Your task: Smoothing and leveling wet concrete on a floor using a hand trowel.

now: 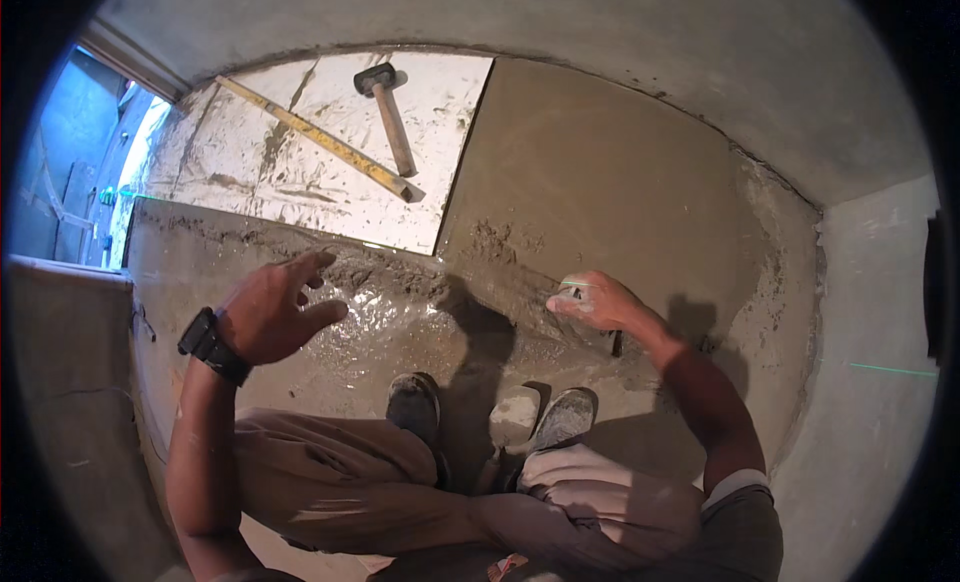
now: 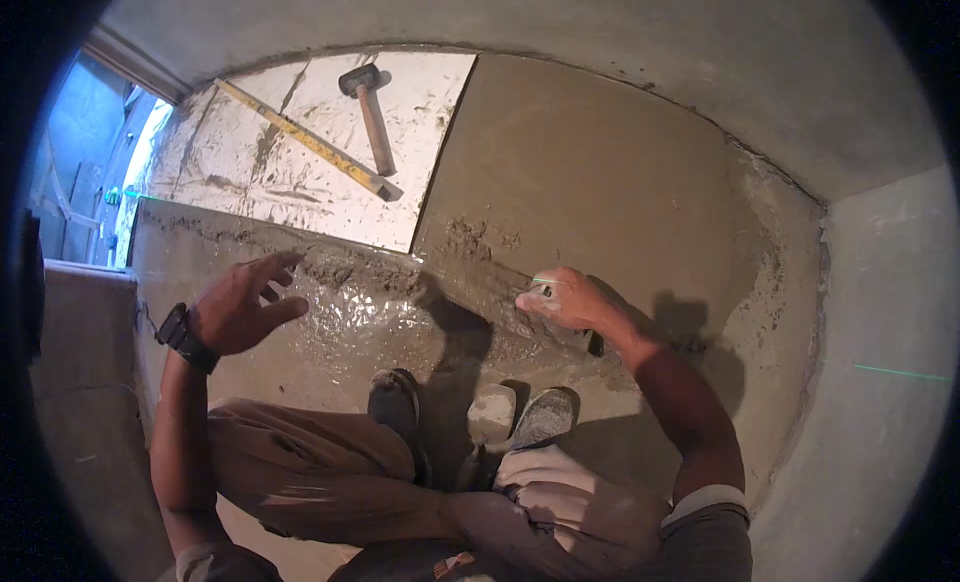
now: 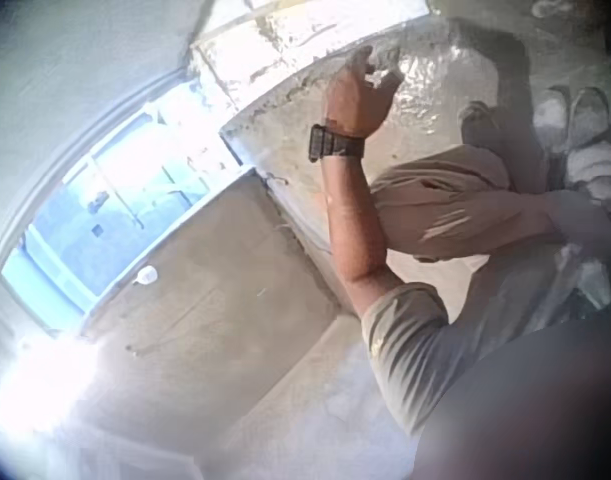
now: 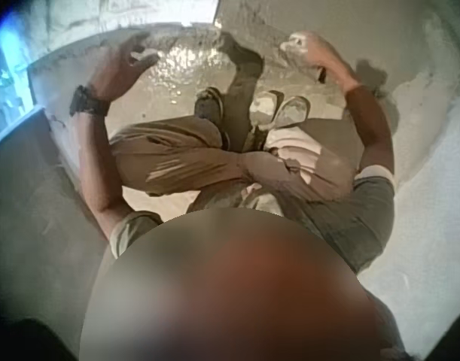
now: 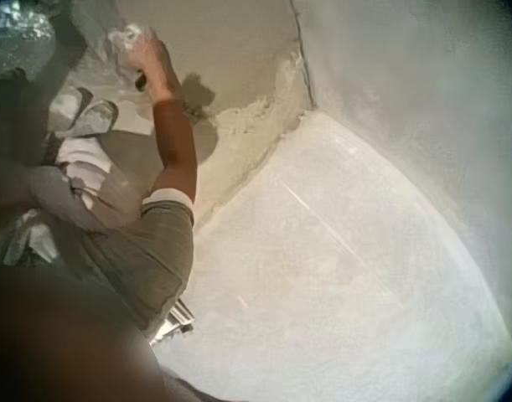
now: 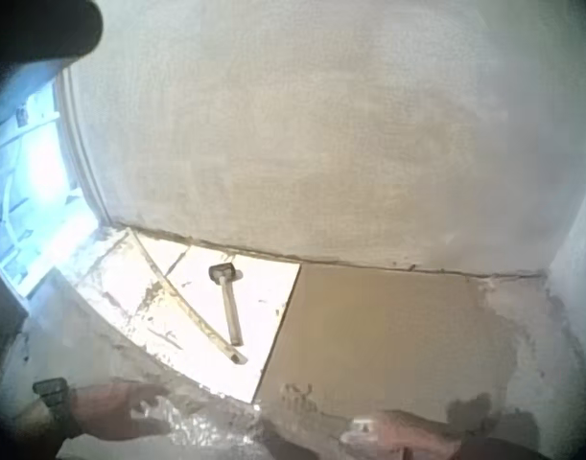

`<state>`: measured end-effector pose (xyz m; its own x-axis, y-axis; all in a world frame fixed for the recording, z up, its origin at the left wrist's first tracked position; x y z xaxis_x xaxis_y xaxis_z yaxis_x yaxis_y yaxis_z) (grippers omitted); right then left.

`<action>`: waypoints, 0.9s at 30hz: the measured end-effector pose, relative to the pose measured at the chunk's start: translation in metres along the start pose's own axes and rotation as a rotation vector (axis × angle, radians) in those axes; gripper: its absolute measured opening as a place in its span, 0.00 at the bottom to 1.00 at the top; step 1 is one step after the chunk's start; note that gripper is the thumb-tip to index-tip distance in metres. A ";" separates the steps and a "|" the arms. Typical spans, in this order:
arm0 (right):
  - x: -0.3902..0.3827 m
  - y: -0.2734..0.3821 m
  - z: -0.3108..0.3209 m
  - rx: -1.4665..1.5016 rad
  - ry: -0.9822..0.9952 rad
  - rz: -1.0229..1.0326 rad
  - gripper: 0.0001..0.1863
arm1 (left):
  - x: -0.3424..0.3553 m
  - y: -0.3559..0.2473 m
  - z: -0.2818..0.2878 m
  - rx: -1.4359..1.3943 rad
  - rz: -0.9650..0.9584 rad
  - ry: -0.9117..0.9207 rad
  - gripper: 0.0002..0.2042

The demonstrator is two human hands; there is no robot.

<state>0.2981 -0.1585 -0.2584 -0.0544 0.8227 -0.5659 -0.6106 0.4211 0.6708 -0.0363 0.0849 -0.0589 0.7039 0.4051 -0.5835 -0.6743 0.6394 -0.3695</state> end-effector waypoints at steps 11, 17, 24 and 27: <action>-0.004 0.000 -0.011 -0.383 -0.011 -0.092 0.28 | -0.004 -0.019 0.003 0.039 0.022 0.092 0.30; 0.040 -0.011 0.024 -0.421 -0.136 -0.060 0.27 | 0.003 -0.019 0.001 0.059 0.009 0.076 0.29; 0.087 -0.019 0.089 -0.345 -0.219 -0.158 0.25 | 0.000 -0.022 -0.003 0.038 0.035 0.134 0.31; 0.111 -0.009 0.120 -0.212 -0.279 -0.187 0.26 | -0.011 -0.030 -0.003 0.054 0.092 0.174 0.31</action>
<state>0.3919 -0.0254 -0.2694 0.2722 0.8236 -0.4975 -0.7406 0.5095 0.4381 -0.0250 0.0594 -0.0434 0.5871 0.3474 -0.7312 -0.7179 0.6408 -0.2720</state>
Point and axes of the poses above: each hand's wrist, its own x-axis towards the middle knuckle, its own z-axis out of the back of the hand, y = z × x, the point moved 2 cm from there along x, towards the middle knuckle, and after that the axes turned 14 degrees about y, right-handed, at the moved point
